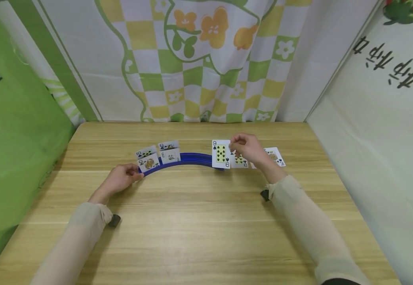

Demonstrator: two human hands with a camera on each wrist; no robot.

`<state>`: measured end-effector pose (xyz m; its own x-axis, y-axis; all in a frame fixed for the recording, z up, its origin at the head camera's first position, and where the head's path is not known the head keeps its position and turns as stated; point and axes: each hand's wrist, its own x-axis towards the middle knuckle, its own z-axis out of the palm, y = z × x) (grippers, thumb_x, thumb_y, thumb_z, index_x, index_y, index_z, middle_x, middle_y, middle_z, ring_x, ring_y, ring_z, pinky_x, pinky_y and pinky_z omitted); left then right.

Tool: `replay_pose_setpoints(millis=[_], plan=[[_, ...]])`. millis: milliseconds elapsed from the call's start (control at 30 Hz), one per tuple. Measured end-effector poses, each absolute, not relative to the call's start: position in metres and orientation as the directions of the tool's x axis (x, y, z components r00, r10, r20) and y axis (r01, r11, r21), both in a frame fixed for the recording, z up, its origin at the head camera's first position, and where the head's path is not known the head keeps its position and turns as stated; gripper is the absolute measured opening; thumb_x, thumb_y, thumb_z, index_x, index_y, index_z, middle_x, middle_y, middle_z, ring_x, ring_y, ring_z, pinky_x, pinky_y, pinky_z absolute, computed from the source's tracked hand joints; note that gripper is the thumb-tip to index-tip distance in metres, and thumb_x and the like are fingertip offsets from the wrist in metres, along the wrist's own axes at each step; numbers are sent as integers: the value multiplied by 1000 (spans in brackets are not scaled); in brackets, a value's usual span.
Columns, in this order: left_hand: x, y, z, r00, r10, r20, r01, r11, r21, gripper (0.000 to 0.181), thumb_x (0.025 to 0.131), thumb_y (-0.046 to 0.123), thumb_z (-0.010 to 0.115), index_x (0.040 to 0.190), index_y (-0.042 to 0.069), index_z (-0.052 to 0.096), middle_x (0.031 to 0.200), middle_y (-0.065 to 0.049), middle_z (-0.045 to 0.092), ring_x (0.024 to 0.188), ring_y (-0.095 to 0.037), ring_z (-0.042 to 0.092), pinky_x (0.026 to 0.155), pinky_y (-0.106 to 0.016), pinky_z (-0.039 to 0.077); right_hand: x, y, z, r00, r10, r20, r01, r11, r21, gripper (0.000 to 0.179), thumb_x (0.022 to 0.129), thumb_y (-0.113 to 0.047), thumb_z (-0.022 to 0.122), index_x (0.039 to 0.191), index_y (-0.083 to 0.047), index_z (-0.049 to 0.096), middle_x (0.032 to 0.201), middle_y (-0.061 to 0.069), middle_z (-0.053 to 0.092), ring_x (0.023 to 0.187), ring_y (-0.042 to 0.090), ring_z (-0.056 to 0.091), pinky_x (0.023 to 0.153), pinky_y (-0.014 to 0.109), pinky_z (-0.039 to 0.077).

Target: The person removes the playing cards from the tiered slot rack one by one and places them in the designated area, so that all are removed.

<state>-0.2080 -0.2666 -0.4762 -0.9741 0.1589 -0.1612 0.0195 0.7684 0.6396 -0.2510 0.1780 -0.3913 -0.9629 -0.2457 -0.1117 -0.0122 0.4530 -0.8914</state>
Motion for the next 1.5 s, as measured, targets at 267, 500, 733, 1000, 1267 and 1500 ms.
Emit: replay_pose_setpoints(millis=[267,500,733,1000,1267,1500], plan=[[-208,-266,-475,-974,157,-164,15,766,643,40,94,26,69,118,-5,64,98,-17,70,78,-19,59,66,-28,47,-248,193,-396,-962,-241,-128,-5,482,-876,23,98,-20,58,113,-3,61,100,16,68,79,25,61,68,28,49],[-208,-267,-476,-974,162,-159,23,767,641,40,94,26,68,118,-5,64,97,-16,69,78,-19,59,65,-29,47,-245,205,-402,-957,-236,-171,15,546,-838,24,99,-24,57,113,-5,60,101,14,68,81,26,60,65,26,45],[-208,-267,-477,-973,159,-167,15,766,642,39,94,26,69,117,-4,64,97,-16,69,77,-19,58,65,-28,47,-240,213,-405,-955,-225,-194,31,573,-819,23,98,-21,57,113,-4,60,99,15,68,80,29,61,59,24,42],[-208,-267,-477,-972,153,-177,3,765,644,41,94,27,68,120,-5,63,99,-16,69,78,-19,58,66,-29,47,-238,219,-411,-948,-231,-220,43,590,-806,22,97,-19,59,112,-4,61,99,13,68,86,31,63,75,36,51],[-207,-267,-476,-973,157,-169,12,764,646,40,94,27,68,118,-5,64,98,-16,69,77,-19,58,65,-29,47,-236,226,-415,-942,-221,-251,52,645,-763,23,98,-19,58,112,-1,62,106,17,69,94,33,64,80,41,52],[-208,-266,-476,-974,160,-158,21,764,645,38,94,26,69,116,-5,65,96,-15,69,76,-18,58,64,-28,47,-238,230,-422,-937,-207,-282,65,689,-722,23,95,-19,62,111,-2,64,103,14,69,89,27,62,67,28,48]])
